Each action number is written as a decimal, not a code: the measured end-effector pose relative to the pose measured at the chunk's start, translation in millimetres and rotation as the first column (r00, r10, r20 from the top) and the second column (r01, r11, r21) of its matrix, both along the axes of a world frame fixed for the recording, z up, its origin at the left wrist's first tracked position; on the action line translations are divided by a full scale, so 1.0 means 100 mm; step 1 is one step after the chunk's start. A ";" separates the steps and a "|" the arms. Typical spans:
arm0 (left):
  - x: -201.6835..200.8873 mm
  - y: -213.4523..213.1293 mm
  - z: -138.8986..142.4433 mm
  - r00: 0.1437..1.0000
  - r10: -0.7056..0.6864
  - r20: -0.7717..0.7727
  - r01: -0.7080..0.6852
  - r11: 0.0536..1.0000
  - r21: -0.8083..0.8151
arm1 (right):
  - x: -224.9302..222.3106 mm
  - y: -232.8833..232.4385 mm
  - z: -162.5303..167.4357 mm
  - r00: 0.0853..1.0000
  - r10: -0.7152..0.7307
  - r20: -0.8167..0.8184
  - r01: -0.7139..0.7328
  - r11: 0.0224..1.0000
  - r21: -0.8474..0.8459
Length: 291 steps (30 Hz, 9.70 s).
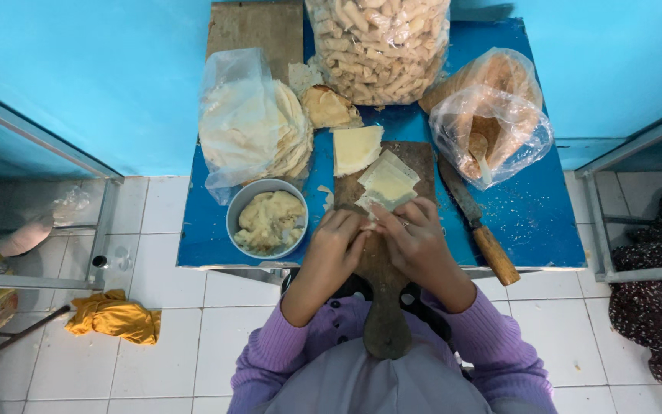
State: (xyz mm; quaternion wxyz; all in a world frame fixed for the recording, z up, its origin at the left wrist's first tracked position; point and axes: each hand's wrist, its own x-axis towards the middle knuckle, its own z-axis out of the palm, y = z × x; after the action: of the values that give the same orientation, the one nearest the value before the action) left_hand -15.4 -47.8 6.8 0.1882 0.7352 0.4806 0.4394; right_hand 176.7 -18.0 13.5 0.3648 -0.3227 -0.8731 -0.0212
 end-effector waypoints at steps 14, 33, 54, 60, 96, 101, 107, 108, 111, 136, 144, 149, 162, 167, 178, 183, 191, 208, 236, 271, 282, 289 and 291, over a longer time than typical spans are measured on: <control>0.12 0.07 0.07 0.975 0.221 -0.025 -0.216 0.968 0.128 | -0.10 0.10 -0.07 0.995 -0.097 0.025 0.098 0.995 -0.025; 0.13 -0.06 0.20 0.989 -0.001 0.149 -0.006 0.999 0.046 | 0.28 -0.01 0.00 0.794 -0.087 -0.602 -0.499 0.475 -0.725; 0.08 0.01 0.12 0.990 0.052 0.130 -0.055 0.998 0.023 | 0.89 1.41 2.08 0.734 0.154 -0.662 -0.513 0.764 -0.391; 0.16 0.19 0.01 0.967 0.234 -0.104 -0.213 0.960 0.182 | 0.89 1.22 1.49 0.916 -0.036 -0.400 -0.173 0.863 -0.475; 0.28 0.35 0.06 0.974 0.115 0.194 -0.092 0.988 -0.123 | 1.27 0.77 0.32 0.932 -0.320 -0.168 0.308 0.947 -0.096; 0.16 0.13 0.16 0.974 0.047 0.221 -0.019 0.992 -0.126 | 1.34 0.80 0.32 0.866 -0.411 -0.286 0.347 0.904 -0.248; 0.08 -0.06 0.15 0.985 0.086 0.146 -0.059 0.982 -0.181 | 1.40 0.80 0.26 0.832 -0.408 -0.376 0.355 0.912 -0.204; 0.08 -0.09 0.15 0.987 0.099 0.126 -0.072 0.977 -0.201 | 1.41 0.79 0.25 0.831 -0.399 -0.388 0.353 0.917 -0.187; 0.05 -0.15 0.13 0.990 0.100 0.102 -0.076 0.974 -0.213 | 1.43 0.75 0.26 0.802 -0.398 -0.446 0.320 0.916 -0.242; 0.11 -0.22 -0.11 0.958 0.195 0.209 -0.193 0.981 -0.032 | 0.33 -0.39 -0.47 0.795 -0.120 -0.595 -0.070 0.956 -0.285; 0.09 -0.21 -0.14 0.956 0.190 0.222 -0.189 0.982 -0.026 | 0.36 -0.43 -0.42 0.920 -0.047 -0.389 0.044 0.999 -0.016; 0.09 -0.22 -0.14 0.951 0.180 0.250 -0.170 0.984 -0.061 | 0.36 -0.34 -0.35 0.748 -0.146 -0.647 -0.047 0.961 -0.271; 0.08 -0.24 -0.05 0.970 0.096 0.222 -0.100 0.995 0.004 | 0.67 0.22 0.23 0.666 -0.577 -0.474 0.561 0.805 -0.192; 0.07 -0.26 -0.03 0.975 0.091 0.204 -0.089 0.996 -0.016 | 0.45 0.11 0.19 0.791 -0.560 -0.249 0.578 0.816 0.001; 0.10 -0.24 -0.11 0.986 0.103 0.129 -0.113 0.991 0.070 | -0.15 -0.35 -0.21 0.906 -0.379 -0.188 0.339 0.917 -0.211; 0.12 -0.24 -0.10 0.992 0.090 0.091 -0.099 0.990 0.105 | -0.14 -0.27 -0.22 0.901 -0.362 -0.240 0.286 0.910 -0.300; 0.12 -0.26 -0.02 0.993 0.068 0.100 -0.079 0.990 0.117 | -0.14 -0.28 -0.11 0.932 -0.315 -0.178 0.246 0.913 -0.325; 0.12 -0.25 -0.09 0.994 0.073 0.080 -0.080 0.993 0.088 | -0.26 -0.42 -0.23 0.945 -0.165 -0.282 0.097 0.966 -0.238; 0.02 -0.19 -0.06 0.993 0.074 0.090 -0.078 0.996 0.041 | 0.03 0.03 -0.13 0.959 0.124 -0.256 -0.213 0.909 -0.358; -0.01 0.02 0.04 0.996 0.086 0.000 -0.086 0.995 0.059 | -0.10 0.12 0.05 0.987 0.144 -0.072 -0.155 0.968 -0.197; -0.04 -0.02 0.05 0.997 0.059 -0.053 -0.055 0.995 0.079 | -0.11 0.18 -0.04 0.987 0.129 0.096 -0.113 0.982 -0.152; 0.03 0.03 0.06 0.988 0.145 -0.049 -0.142 0.987 0.075 | -0.17 0.17 -0.09 0.997 0.059 0.057 -0.052 0.992 -0.112; 0.02 0.03 0.04 0.987 0.157 -0.040 -0.155 0.986 0.068 | -0.19 0.17 -0.09 0.997 0.026 0.078 -0.020 0.996 -0.087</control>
State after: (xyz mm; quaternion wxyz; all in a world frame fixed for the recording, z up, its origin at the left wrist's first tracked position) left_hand -13.1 -44.5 10.7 0.1183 0.7108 0.5262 0.4516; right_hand 157.4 -0.9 4.8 0.3160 -0.3269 -0.8906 0.0078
